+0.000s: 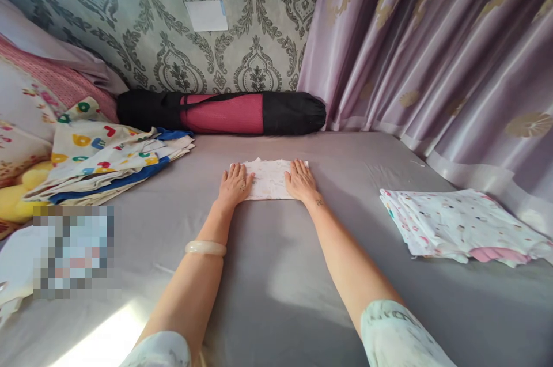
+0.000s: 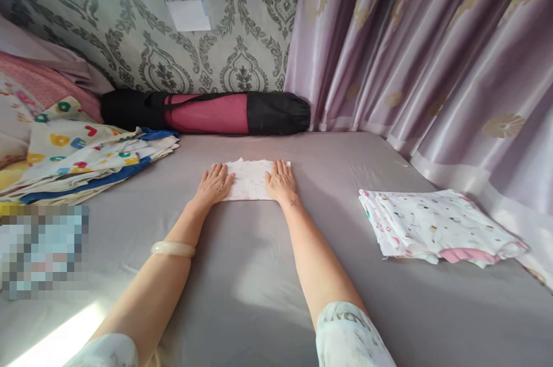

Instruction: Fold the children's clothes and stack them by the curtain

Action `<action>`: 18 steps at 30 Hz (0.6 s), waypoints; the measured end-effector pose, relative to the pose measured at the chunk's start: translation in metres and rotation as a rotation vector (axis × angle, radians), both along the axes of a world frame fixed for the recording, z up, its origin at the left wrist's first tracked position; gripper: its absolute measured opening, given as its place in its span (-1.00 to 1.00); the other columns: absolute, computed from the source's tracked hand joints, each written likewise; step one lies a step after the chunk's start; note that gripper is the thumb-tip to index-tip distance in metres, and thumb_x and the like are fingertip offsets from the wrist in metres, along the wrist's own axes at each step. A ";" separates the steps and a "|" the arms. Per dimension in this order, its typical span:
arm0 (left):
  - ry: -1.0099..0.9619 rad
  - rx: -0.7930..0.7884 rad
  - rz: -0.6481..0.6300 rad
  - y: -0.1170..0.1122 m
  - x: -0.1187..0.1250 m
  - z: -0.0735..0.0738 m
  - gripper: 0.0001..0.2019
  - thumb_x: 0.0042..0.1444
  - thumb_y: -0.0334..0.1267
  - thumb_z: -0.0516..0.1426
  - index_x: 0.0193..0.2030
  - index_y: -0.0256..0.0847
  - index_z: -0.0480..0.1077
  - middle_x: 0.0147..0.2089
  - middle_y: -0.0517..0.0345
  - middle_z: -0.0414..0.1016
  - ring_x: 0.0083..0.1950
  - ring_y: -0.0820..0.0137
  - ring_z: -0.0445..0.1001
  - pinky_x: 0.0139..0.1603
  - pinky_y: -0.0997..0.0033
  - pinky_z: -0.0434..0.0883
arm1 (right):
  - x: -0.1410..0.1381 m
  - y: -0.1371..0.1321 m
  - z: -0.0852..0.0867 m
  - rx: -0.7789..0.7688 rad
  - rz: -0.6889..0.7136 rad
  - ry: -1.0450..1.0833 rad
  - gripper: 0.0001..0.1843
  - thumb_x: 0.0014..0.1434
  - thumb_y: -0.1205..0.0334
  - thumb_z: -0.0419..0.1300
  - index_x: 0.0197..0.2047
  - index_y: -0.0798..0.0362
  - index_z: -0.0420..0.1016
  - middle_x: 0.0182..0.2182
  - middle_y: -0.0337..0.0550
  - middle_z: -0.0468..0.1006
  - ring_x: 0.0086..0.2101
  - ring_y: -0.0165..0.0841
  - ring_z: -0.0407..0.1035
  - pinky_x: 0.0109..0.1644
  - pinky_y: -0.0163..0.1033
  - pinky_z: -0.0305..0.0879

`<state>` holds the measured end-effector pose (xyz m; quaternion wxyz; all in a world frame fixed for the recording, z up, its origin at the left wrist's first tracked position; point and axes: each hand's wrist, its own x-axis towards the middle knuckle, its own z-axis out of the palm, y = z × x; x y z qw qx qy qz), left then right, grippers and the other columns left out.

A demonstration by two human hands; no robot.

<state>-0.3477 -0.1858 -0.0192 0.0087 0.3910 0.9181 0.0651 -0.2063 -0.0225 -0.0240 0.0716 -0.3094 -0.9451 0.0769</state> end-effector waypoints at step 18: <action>0.111 0.074 -0.036 0.007 0.007 0.009 -0.40 0.37 -0.03 -0.26 0.39 -0.34 0.10 0.45 -0.19 0.04 0.48 0.14 -0.04 0.43 -0.04 -0.06 | -0.005 -0.015 0.019 0.022 0.081 0.048 -0.37 0.40 0.13 -0.26 0.41 0.27 0.03 0.41 0.05 -0.03 0.38 -0.19 -0.20 0.42 -0.02 -0.31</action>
